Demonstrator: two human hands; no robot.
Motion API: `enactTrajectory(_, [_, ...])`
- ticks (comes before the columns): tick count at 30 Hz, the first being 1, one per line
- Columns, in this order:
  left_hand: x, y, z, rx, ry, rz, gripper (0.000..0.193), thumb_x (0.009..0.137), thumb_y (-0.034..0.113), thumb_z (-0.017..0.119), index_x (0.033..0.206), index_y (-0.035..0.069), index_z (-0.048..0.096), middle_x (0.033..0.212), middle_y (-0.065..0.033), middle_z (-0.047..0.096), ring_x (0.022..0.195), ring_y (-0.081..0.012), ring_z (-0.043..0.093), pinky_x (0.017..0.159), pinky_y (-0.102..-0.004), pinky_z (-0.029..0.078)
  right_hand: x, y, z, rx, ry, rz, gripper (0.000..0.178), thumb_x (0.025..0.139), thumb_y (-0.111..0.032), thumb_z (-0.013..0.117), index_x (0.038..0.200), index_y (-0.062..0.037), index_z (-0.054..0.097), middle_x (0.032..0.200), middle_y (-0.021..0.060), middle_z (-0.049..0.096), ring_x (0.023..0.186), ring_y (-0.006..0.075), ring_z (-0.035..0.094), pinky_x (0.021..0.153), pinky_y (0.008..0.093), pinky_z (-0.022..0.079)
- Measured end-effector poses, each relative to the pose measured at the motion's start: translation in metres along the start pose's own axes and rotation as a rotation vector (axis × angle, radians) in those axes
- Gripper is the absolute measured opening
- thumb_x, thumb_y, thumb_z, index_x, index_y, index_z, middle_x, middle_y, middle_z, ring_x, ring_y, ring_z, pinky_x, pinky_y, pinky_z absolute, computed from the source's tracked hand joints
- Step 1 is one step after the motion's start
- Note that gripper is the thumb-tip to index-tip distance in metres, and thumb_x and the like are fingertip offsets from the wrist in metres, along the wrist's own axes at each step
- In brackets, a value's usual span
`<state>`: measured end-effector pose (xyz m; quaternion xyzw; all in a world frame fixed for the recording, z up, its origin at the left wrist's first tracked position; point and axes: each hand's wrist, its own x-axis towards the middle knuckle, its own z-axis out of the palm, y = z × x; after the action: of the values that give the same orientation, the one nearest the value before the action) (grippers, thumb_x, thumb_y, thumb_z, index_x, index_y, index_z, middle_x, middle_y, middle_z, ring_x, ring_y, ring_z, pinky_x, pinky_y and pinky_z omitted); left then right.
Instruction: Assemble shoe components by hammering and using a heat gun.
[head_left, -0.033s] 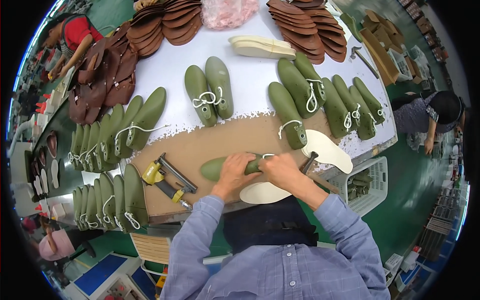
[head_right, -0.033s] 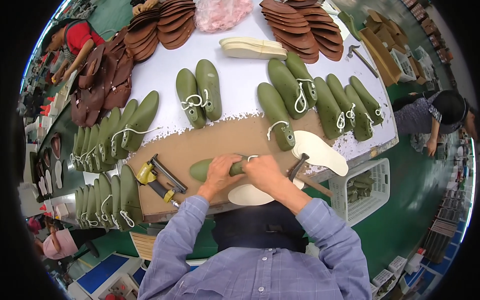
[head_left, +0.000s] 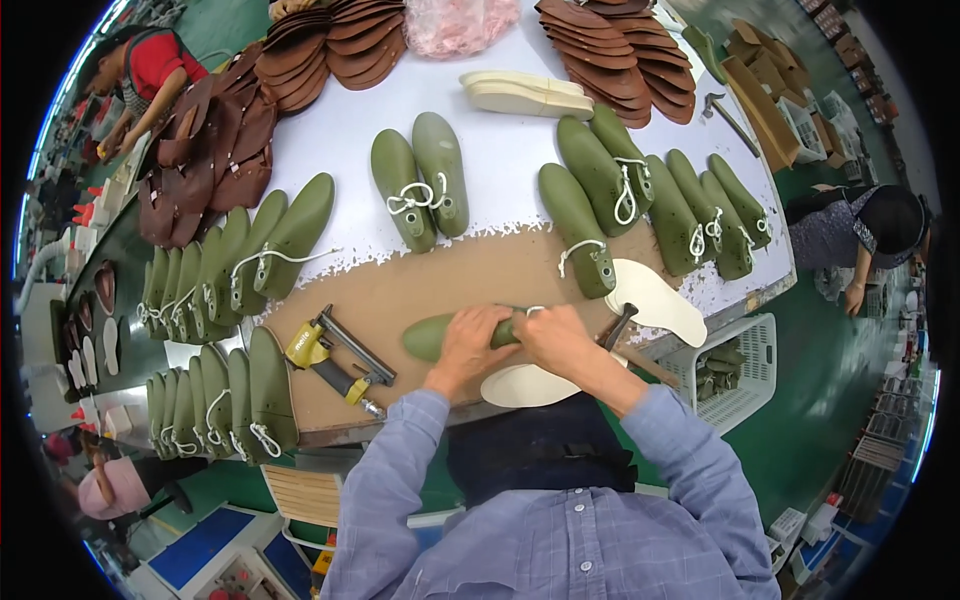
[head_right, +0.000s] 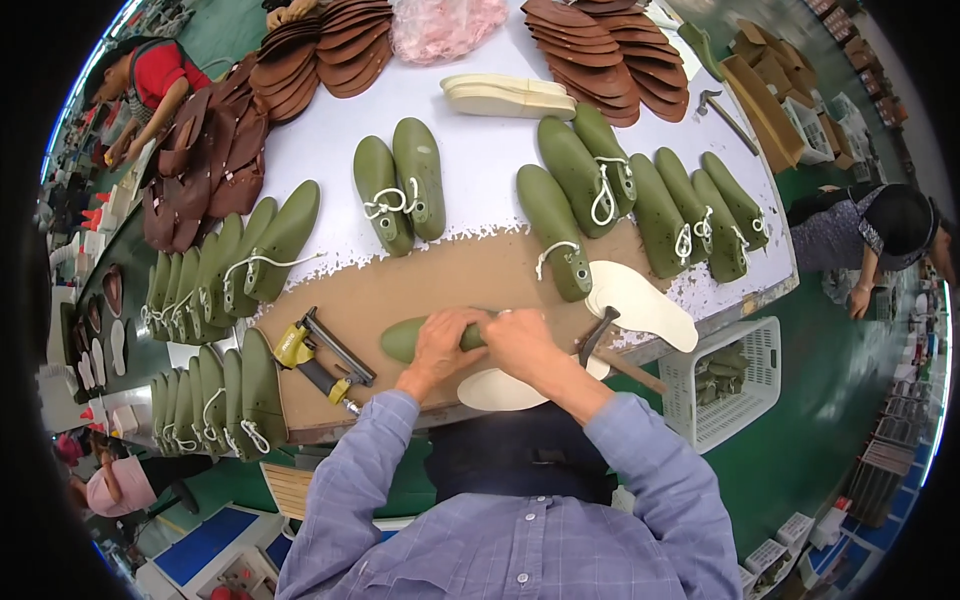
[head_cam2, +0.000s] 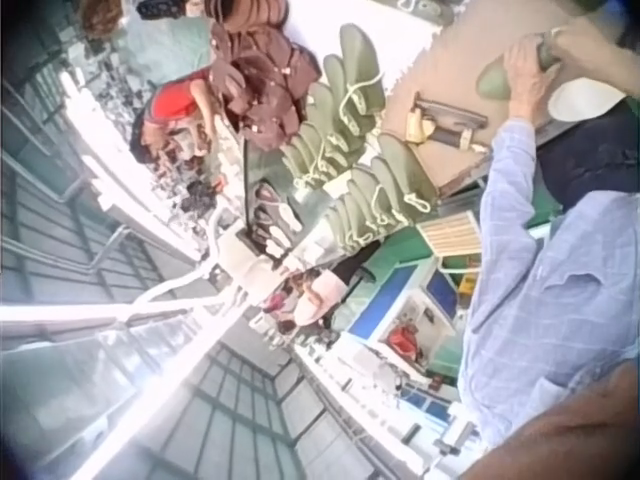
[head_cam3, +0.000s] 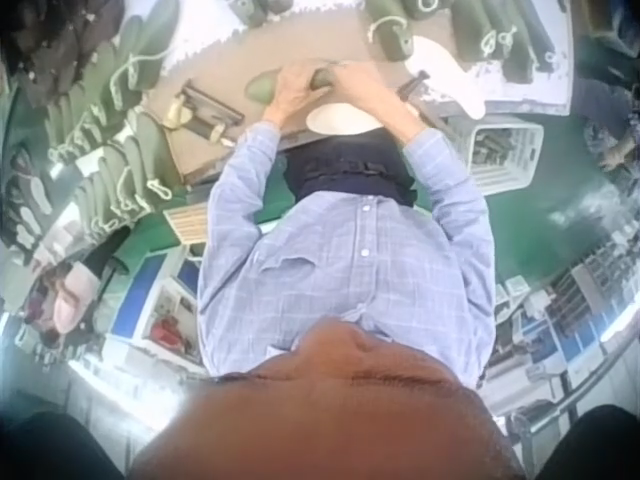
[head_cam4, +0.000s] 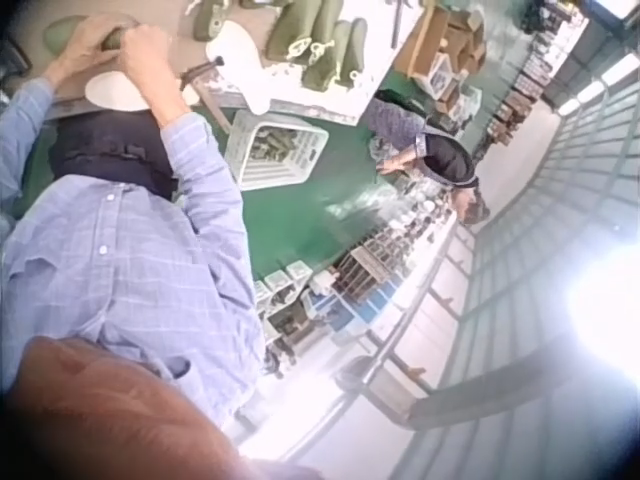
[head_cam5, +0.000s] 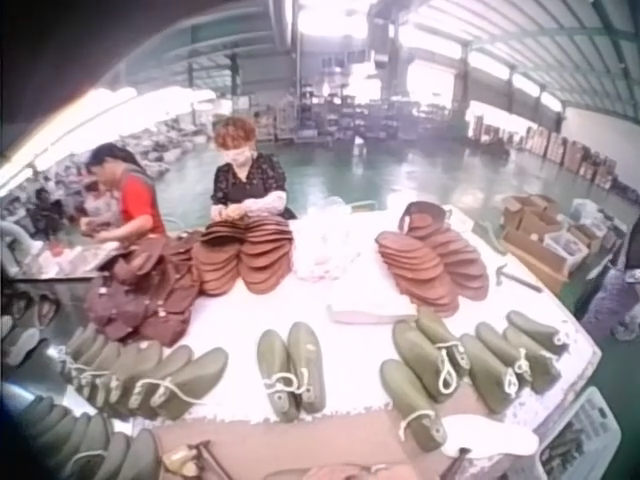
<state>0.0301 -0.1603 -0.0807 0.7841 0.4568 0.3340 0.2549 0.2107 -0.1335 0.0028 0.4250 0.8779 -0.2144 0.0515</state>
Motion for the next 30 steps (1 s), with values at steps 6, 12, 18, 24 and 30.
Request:
enactTrajectory(6, [0.005,0.000,-0.007,0.146,-0.076,-0.004,0.055,0.066,0.029,0.083,0.112,0.011,0.060,0.112,-0.0060,0.064,0.111,-0.0280,0.058,0.091,-0.0425,0.045,0.008,0.002,0.018,0.173,0.527,-0.018,0.025,0.093,-0.023,0.053,0.099,0.0001,0.060,0.074,0.0220,0.065,0.078,0.0381,0.066,0.070,0.0475,0.052])
enactTrajectory(12, [0.002,-0.003,-0.007,0.045,-0.061,-0.046,0.055,0.064,0.029,0.085,0.110,0.012,0.062,0.111,-0.0083,0.066,0.107,-0.0292,0.061,0.091,-0.0437,0.046,0.050,0.051,0.008,0.294,-0.241,0.509,0.043,0.091,-0.039,0.056,0.092,0.0021,0.070,0.087,0.0214,0.069,0.086,0.0407,0.066,0.079,0.0454,0.052])
enactTrajectory(18, [0.008,0.001,-0.002,0.010,-0.040,-0.005,0.054,0.065,0.029,0.085,0.110,0.012,0.062,0.109,-0.0087,0.067,0.104,-0.0300,0.062,0.089,-0.0426,0.047,0.037,0.062,0.023,0.228,-0.176,0.472,0.036,0.089,-0.037,0.059,0.089,-0.0037,0.073,0.090,0.0223,0.069,0.087,0.0410,0.066,0.077,0.0464,0.052])
enactTrajectory(24, [-0.001,-0.002,-0.004,0.043,-0.027,-0.041,0.054,0.067,0.032,0.084,0.110,0.010,0.062,0.105,-0.0087,0.067,0.099,-0.0293,0.062,0.087,-0.0429,0.047,-0.045,0.020,-0.020,0.484,0.415,0.496,0.017,0.088,-0.015,0.060,0.095,-0.0035,0.070,0.086,0.0221,0.067,0.082,0.0411,0.065,0.073,0.0479,0.051])
enactTrajectory(30, [0.004,0.002,-0.005,0.046,-0.031,-0.043,0.054,0.065,0.031,0.085,0.108,0.009,0.062,0.105,-0.0089,0.067,0.098,-0.0298,0.062,0.086,-0.0426,0.047,-0.046,0.008,0.003,0.419,0.411,0.357,0.016,0.088,-0.015,0.060,0.094,-0.0056,0.072,0.075,0.0176,0.064,0.070,0.0380,0.063,0.061,0.0465,0.048])
